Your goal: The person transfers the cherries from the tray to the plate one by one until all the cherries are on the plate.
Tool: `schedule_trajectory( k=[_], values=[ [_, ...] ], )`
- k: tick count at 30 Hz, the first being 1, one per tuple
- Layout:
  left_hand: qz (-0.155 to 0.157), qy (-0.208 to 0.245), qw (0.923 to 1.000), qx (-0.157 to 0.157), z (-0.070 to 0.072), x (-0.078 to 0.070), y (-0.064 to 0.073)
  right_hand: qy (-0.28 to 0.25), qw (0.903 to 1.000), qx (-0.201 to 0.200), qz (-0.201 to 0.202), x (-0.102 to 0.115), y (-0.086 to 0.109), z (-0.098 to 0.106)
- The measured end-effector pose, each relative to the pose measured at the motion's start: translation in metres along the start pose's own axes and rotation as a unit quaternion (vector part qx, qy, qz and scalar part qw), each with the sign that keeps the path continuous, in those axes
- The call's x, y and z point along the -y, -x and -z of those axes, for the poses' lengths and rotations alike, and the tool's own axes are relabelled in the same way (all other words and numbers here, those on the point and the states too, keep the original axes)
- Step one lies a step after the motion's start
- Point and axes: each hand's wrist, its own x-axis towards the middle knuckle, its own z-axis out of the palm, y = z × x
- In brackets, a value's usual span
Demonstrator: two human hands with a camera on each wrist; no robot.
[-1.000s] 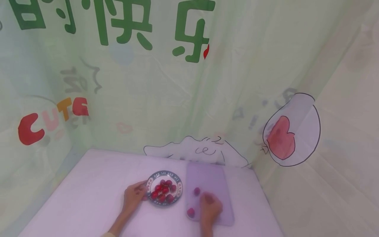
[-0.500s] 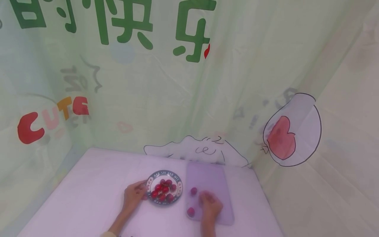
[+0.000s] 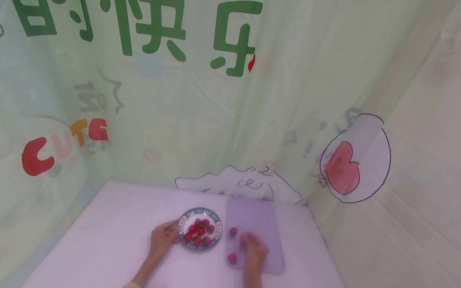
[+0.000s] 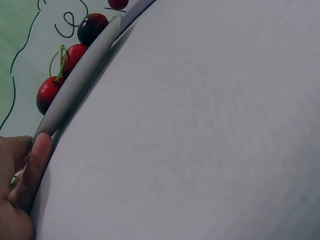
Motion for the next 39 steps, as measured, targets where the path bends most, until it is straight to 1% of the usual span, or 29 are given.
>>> schedule_trajectory(
  k=[5, 12, 21, 27, 35, 39],
  values=[
    [0.005, -0.007, 1.0000, 0.000, -0.002, 0.003, -0.001, -0.003, 0.9999, 0.013, -0.010, 0.005, 0.005, -0.002],
    [-0.003, -0.001, 1.0000, -0.002, -0.001, 0.003, -0.002, -0.013, 0.9993, 0.034, -0.012, 0.005, 0.007, -0.005],
    [0.002, -0.006, 1.0000, -0.007, -0.002, 0.008, -0.003, -0.009, 0.9988, 0.040, -0.026, 0.000, 0.007, -0.007],
    [0.002, -0.005, 1.0000, -0.006, -0.002, 0.007, -0.003, 0.001, 0.9989, 0.037, -0.030, 0.003, 0.011, -0.012],
    [-0.004, -0.009, 0.9999, -0.006, -0.002, 0.008, -0.003, 0.007, 0.9982, 0.046, -0.037, 0.011, 0.020, -0.019],
    [-0.004, -0.010, 0.9999, -0.006, -0.002, 0.008, -0.002, 0.016, 0.9977, 0.052, -0.042, 0.011, 0.021, -0.021]
  ],
)
